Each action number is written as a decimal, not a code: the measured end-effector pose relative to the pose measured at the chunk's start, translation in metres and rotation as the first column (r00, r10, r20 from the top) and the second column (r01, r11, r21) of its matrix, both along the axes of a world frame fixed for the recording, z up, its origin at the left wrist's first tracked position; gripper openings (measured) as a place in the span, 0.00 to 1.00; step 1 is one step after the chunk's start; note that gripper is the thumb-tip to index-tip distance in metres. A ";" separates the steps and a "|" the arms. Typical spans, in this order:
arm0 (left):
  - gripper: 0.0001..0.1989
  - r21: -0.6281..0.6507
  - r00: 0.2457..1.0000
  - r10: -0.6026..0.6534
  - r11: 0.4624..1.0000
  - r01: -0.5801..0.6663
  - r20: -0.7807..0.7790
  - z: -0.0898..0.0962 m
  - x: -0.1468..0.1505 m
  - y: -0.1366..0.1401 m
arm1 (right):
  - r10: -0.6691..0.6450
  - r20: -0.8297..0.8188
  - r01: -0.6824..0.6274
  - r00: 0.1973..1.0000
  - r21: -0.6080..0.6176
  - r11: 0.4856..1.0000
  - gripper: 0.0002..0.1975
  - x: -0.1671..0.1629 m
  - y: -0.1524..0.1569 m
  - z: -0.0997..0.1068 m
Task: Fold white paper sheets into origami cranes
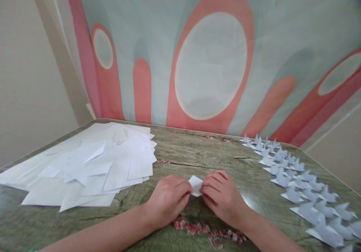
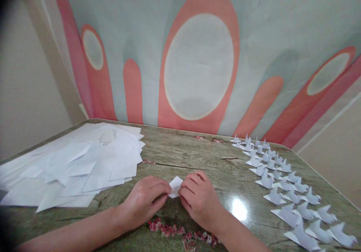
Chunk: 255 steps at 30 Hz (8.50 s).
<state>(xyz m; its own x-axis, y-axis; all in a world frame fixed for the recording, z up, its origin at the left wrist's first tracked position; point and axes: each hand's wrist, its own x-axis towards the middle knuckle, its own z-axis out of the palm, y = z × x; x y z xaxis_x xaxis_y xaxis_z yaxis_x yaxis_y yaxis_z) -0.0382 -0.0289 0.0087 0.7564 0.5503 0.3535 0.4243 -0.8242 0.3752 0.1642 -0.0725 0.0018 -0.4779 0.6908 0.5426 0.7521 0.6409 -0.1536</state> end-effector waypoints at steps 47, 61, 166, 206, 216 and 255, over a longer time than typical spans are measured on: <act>0.13 -0.076 0.978 -0.021 0.997 0.005 -0.206 -0.008 -0.005 -0.001 | -0.419 -0.144 0.268 0.896 -0.577 0.771 0.07 -0.025 0.001 -0.011; 0.13 -0.076 0.975 0.000 0.997 -0.017 -0.221 -0.010 -0.005 0.004 | -0.426 -0.166 0.266 0.890 -0.570 0.777 0.04 -0.025 -0.004 -0.010; 0.18 0.248 0.842 0.145 0.969 -0.013 -0.520 -0.004 -0.010 -0.017 | -0.128 -0.334 -0.023 0.934 -0.413 0.910 0.16 -0.022 -0.006 -0.024; 0.13 0.169 0.898 0.142 0.983 -0.077 -0.417 0.000 -0.007 -0.003 | -0.036 0.032 0.040 0.999 -0.126 0.991 0.14 -0.025 -0.006 -0.027; 0.18 0.176 0.893 0.145 0.981 -0.075 -0.425 -0.001 -0.008 -0.005 | -0.009 0.093 0.016 0.996 -0.072 0.997 0.14 -0.027 -0.008 -0.022; 0.21 0.217 0.876 0.133 0.976 -0.033 -0.464 -0.005 -0.009 -0.005 | -0.107 0.314 0.125 0.943 -0.038 0.991 0.16 -0.025 -0.015 -0.027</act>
<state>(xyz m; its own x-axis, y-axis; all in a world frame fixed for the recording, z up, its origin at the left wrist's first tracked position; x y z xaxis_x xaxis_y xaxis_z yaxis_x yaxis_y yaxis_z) -0.0467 -0.0336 0.0035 0.8145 0.5756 0.0721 0.5794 -0.8133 -0.0531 0.1395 -0.0877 -0.0254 -0.5310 0.7767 0.3389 0.8369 0.5433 0.0662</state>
